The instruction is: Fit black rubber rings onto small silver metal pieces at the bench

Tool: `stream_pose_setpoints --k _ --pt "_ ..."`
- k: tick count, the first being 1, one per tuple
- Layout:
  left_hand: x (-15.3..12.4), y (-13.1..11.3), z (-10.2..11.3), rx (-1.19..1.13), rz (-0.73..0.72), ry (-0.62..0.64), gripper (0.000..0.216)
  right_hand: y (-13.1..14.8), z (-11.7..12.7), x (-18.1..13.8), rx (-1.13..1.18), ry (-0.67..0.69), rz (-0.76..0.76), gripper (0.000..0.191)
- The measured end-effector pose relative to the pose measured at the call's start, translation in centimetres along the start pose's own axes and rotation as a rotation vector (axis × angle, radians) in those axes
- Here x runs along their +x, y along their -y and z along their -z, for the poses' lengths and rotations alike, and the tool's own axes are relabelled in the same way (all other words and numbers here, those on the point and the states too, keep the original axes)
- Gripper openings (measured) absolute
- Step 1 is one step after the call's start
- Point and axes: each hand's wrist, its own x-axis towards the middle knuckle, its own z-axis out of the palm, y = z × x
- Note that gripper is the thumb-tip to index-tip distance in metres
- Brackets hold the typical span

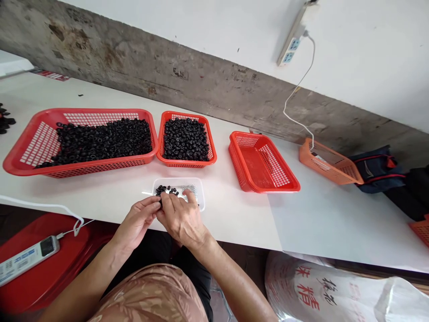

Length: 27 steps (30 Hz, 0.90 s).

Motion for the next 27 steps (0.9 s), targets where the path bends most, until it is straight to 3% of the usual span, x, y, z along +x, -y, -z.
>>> stream_pose_setpoints --k 4,7,14,18,23,27 --pt "-0.2 -0.3 0.4 0.063 -0.042 0.000 0.020 -0.4 1.3 0.5 0.386 0.089 -0.095 0.032" --pt "-0.3 -0.5 0.6 0.107 -0.086 0.004 0.022 -0.6 1.8 0.9 0.613 0.038 -0.185 0.024" --pt "-0.3 -0.2 0.7 0.107 -0.062 0.004 0.024 0.3 -0.9 0.0 1.009 -0.095 -0.568 0.017" --pt "-0.1 0.1 0.8 0.103 -0.038 -0.024 0.022 0.9 -1.8 -0.4 0.934 -0.160 -0.595 0.018" --pt "0.0 0.0 0.8 0.090 -0.034 -0.069 0.018 0.9 -1.4 -0.6 0.648 -0.182 -0.373 0.021" --pt "-0.1 -0.2 0.6 0.011 0.013 -0.099 0.017 1.0 -1.2 -0.8 0.430 -0.097 -0.281 0.029"
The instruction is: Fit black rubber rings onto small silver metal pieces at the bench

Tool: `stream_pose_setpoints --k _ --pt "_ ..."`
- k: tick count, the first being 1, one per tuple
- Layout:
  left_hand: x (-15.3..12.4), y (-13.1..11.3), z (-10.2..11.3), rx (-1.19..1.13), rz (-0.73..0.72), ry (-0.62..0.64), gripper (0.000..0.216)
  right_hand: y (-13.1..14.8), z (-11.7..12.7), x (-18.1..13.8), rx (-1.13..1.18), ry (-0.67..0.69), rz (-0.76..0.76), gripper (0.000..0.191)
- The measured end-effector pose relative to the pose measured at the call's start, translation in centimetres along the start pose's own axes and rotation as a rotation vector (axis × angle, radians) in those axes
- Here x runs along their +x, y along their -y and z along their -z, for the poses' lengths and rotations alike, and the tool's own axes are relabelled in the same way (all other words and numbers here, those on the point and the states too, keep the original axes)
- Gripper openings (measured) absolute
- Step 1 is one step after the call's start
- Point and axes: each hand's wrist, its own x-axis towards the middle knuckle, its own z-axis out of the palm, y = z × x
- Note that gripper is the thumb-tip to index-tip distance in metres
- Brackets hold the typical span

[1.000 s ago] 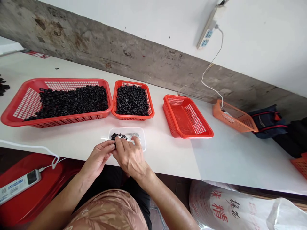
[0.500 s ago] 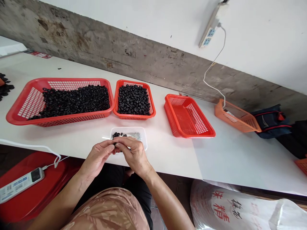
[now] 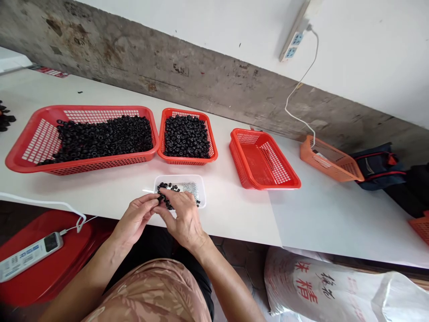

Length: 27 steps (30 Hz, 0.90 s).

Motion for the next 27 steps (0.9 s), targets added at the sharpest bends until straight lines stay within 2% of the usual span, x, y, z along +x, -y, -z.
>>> stream_pose_setpoints --k 2,5,8,12,18,27 --pt "0.0 -0.1 0.0 -0.035 0.025 0.017 0.017 -0.1 -0.2 0.0 -0.152 0.039 0.071 0.033" --pt "0.1 -0.1 0.0 -0.064 0.046 0.033 0.019 -0.3 -0.6 0.3 -0.367 0.057 0.183 0.029" --pt "0.2 -0.1 0.1 -0.088 0.072 0.018 0.021 -0.4 -0.9 0.8 -0.471 0.064 0.259 0.028" --pt "0.2 0.1 0.5 -0.129 0.088 0.035 0.022 -0.5 -0.8 1.2 -0.497 0.068 0.307 0.021" --pt "-0.3 0.6 1.2 -0.041 0.095 0.135 0.021 -0.9 -0.3 1.0 -0.479 0.026 0.274 0.018" --pt "-0.8 1.3 0.0 -0.049 0.068 0.013 0.024 -1.3 0.0 0.1 -0.500 0.045 0.331 0.025"
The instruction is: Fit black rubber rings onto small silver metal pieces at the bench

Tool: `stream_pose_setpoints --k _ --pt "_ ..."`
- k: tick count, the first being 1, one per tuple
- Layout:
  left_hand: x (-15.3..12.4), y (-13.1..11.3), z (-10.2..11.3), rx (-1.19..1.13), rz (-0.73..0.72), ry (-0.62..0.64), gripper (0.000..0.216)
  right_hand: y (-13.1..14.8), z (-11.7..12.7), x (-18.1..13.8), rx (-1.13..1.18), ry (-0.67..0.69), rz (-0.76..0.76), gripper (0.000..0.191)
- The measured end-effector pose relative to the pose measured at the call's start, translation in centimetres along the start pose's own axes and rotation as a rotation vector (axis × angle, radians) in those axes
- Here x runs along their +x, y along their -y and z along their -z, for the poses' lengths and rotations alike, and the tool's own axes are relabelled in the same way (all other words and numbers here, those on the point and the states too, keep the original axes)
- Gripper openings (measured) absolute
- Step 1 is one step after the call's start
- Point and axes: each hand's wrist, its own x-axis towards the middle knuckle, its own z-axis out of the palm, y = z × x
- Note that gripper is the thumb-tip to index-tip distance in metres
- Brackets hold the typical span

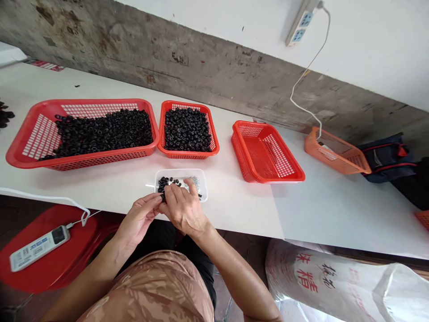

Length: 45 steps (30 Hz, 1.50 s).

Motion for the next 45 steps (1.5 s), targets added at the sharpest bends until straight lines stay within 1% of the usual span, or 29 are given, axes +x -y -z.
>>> stream_pose_setpoints --k 5,10,14,17,19,22,24,26,28,30,33,35,38,41,45 --pt "-0.2 0.5 -0.3 0.068 -0.057 -0.011 0.022 -0.4 -0.2 -0.5 0.103 0.045 0.052 0.028" --pt "-0.4 0.1 -0.7 0.114 -0.085 0.000 0.023 -1.0 -0.5 -0.5 0.159 -0.030 0.121 0.027" --pt "-0.3 0.1 -0.5 0.163 -0.096 0.043 0.026 -1.2 -1.0 -0.6 0.258 -0.063 0.076 0.023" --pt "-0.1 0.4 0.0 0.088 -0.019 0.089 0.036 -1.0 -1.3 -0.7 0.291 -0.115 0.014 0.017" --pt "0.2 0.4 0.3 0.010 0.063 0.115 0.031 -0.9 -1.3 -0.8 0.311 -0.131 -0.010 0.017" --pt "0.5 0.1 0.7 -0.055 0.161 0.184 0.022 -1.0 -0.9 -1.1 0.336 -0.104 -0.023 0.024" --pt "0.5 -0.3 0.6 -0.045 0.196 0.257 0.021 -1.1 -0.6 -1.3 0.325 -0.085 -0.025 0.026" --pt "0.5 -0.6 0.5 0.000 0.193 0.304 0.020 -1.2 -0.3 -1.5 0.298 -0.062 -0.014 0.028" --pt "0.4 -0.8 0.4 0.061 0.135 0.277 0.024 -1.3 -0.2 -1.6 0.271 -0.043 0.002 0.030" --pt "0.3 -0.7 0.4 0.110 0.087 0.251 0.026 -1.2 -0.3 -1.7 0.255 -0.055 -0.017 0.030" --pt "0.2 -0.3 0.4 0.120 0.114 0.277 0.027 -1.0 -0.4 -1.9 0.271 -0.086 -0.078 0.030" --pt "0.0 0.0 0.3 0.113 0.113 0.256 0.028 -0.8 -0.5 -2.1 0.292 -0.079 -0.085 0.031" --pt "-0.2 0.1 0.0 0.156 0.049 0.196 0.027 -0.7 -0.4 -2.1 0.308 -0.098 -0.035 0.034" --pt "-0.3 0.2 -0.5 0.206 0.000 0.171 0.028 -1.0 -0.2 -2.1 0.285 -0.124 0.027 0.037" --pt "-0.3 0.7 -0.7 0.236 -0.035 0.143 0.029 -2.1 0.0 -1.7 0.252 -0.111 0.169 0.035"
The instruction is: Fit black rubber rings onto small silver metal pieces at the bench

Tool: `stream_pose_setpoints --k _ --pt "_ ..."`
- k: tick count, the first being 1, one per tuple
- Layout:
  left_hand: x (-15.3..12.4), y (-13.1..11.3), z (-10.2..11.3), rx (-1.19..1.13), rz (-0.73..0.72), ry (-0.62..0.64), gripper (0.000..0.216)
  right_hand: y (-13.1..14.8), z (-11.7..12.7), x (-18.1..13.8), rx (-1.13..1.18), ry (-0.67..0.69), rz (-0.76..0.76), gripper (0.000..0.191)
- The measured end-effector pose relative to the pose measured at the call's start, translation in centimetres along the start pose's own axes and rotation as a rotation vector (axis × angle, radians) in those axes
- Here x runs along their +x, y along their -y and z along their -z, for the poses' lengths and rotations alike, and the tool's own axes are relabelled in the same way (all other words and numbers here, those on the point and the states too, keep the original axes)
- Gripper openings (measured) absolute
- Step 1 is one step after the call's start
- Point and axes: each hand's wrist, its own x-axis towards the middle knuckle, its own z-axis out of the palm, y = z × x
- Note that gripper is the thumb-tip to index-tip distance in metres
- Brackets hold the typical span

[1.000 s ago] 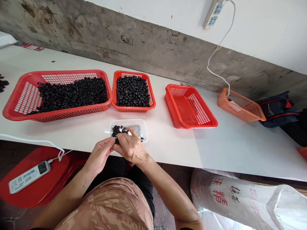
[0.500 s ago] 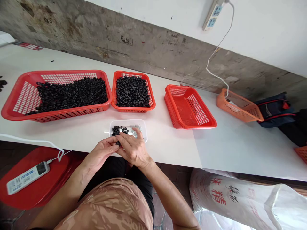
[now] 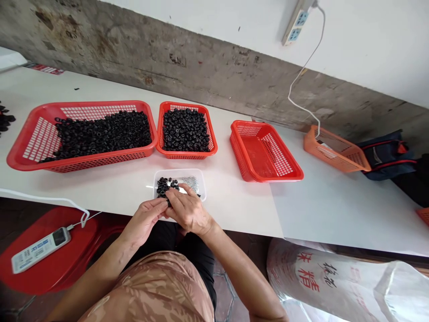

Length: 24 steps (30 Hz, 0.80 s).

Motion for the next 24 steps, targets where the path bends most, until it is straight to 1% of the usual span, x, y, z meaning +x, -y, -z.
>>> stream_pose_setpoints --k 3,5,8,10,11,12,14,15,16,17,18,19,20,21,22,23,24 --pt "-0.2 0.2 -0.3 0.029 -0.009 0.009 0.032 -1.0 0.5 0.2 0.035 0.023 0.129 0.031" --pt "-0.4 0.0 -0.5 0.080 -0.029 0.033 0.034 -1.4 0.9 0.3 0.094 0.058 0.130 0.031" --pt "-0.5 -0.5 -0.4 0.197 -0.082 0.066 0.032 -1.4 1.9 0.5 0.153 0.105 0.003 0.031" --pt "-0.4 -0.7 0.3 0.245 -0.132 0.011 0.029 -1.4 3.1 0.6 0.144 0.172 -0.126 0.027" --pt "-0.2 -0.6 0.8 0.251 -0.166 -0.051 0.030 -1.4 4.0 0.7 0.141 0.245 -0.207 0.024" --pt "0.1 -0.4 1.6 0.248 -0.206 -0.135 0.032 -1.6 4.9 0.9 0.148 0.358 -0.294 0.020" --pt "0.8 0.2 3.3 0.239 -0.294 -0.301 0.036 -2.2 6.7 1.5 0.182 0.674 -0.448 0.013" --pt "1.3 0.6 4.3 0.242 -0.334 -0.367 0.036 -2.7 7.4 1.9 0.217 0.859 -0.497 0.012" --pt "1.9 1.0 5.3 0.248 -0.367 -0.423 0.036 -3.4 8.0 2.5 0.244 0.999 -0.519 0.014" --pt "2.4 1.5 6.2 0.258 -0.399 -0.487 0.036 -4.1 8.2 3.1 0.252 1.047 -0.536 0.016" --pt "3.0 2.0 7.0 0.267 -0.418 -0.538 0.036 -4.9 8.1 3.9 0.251 0.999 -0.565 0.018" --pt "3.6 2.5 7.7 0.282 -0.426 -0.578 0.037 -5.7 7.7 4.7 0.246 0.849 -0.628 0.021" --pt "4.0 3.0 8.3 0.305 -0.421 -0.598 0.039 -6.6 7.1 5.4 0.237 0.632 -0.713 0.025" --pt "4.4 3.5 8.7 0.337 -0.416 -0.608 0.042 -7.4 6.2 6.2 0.221 0.361 -0.799 0.028" --pt "4.7 3.9 9.0 0.378 -0.418 -0.608 0.043 -8.2 5.2 6.7 0.212 0.127 -0.851 0.030" --pt "4.9 4.3 9.2 0.430 -0.421 -0.589 0.043 -8.8 4.2 7.1 0.232 -0.041 -0.882 0.034" --pt "4.9 4.5 9.3 0.481 -0.425 -0.572 0.043 -9.2 3.2 7.3 0.257 -0.139 -0.903 0.038"
